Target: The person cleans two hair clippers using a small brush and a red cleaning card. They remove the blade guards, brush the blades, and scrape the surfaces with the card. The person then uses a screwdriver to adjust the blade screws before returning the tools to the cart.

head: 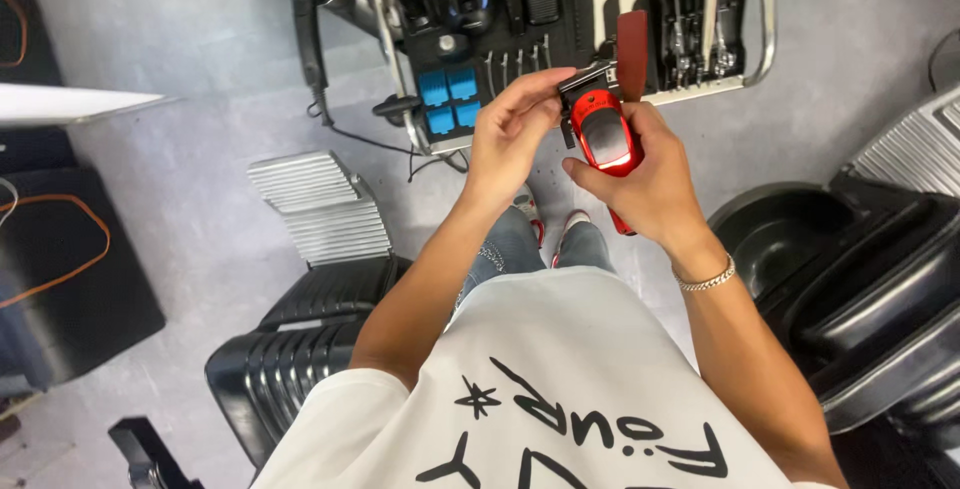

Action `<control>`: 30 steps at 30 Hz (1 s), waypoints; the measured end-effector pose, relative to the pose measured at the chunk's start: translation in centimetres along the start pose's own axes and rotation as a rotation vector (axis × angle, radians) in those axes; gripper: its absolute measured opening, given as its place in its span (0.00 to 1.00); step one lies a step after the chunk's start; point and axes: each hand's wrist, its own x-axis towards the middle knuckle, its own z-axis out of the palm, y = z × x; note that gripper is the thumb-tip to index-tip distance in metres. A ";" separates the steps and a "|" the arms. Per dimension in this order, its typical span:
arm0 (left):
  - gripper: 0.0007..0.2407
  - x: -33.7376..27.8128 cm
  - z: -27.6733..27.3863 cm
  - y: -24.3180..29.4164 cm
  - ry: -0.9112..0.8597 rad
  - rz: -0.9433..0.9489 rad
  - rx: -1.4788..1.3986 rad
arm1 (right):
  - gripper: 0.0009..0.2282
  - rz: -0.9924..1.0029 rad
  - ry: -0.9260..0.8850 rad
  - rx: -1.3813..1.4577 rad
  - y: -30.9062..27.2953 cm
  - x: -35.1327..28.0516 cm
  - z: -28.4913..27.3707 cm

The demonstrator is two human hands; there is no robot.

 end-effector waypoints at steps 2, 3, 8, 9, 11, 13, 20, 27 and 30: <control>0.13 -1.2 0.0 1.3 -0.020 0.052 -0.009 | 0.23 0.034 -0.025 0.003 -0.8 0.1 0.3; 0.14 -1.7 0.0 1.7 -0.037 0.075 -0.017 | 0.22 0.006 -0.035 0.001 -1.0 0.1 0.5; 0.18 -3.1 -0.2 2.6 0.012 0.087 -0.023 | 0.22 -0.064 -0.064 0.063 -1.7 -0.3 1.4; 0.18 -3.3 -0.3 2.8 0.020 0.094 -0.019 | 0.22 -0.074 -0.066 0.054 -1.9 -0.3 1.6; 0.18 -3.4 -0.6 3.0 0.029 0.104 -0.010 | 0.22 -0.098 -0.069 0.038 -2.2 -0.3 1.9; 0.18 -3.7 -0.7 3.2 0.033 0.102 -0.002 | 0.21 -0.100 -0.067 0.033 -2.4 -0.4 2.2; 0.23 -3.8 -1.1 3.9 0.008 0.078 0.032 | 0.21 -0.152 -0.054 0.015 -2.8 -0.3 3.0; 0.27 -0.9 -4.0 6.1 -0.212 -0.149 0.459 | 0.28 -0.295 -0.081 -0.242 -1.5 1.3 4.2; 0.26 1.2 -5.6 6.2 -0.272 -0.045 0.615 | 0.30 -0.210 -0.076 -0.194 0.5 2.4 3.9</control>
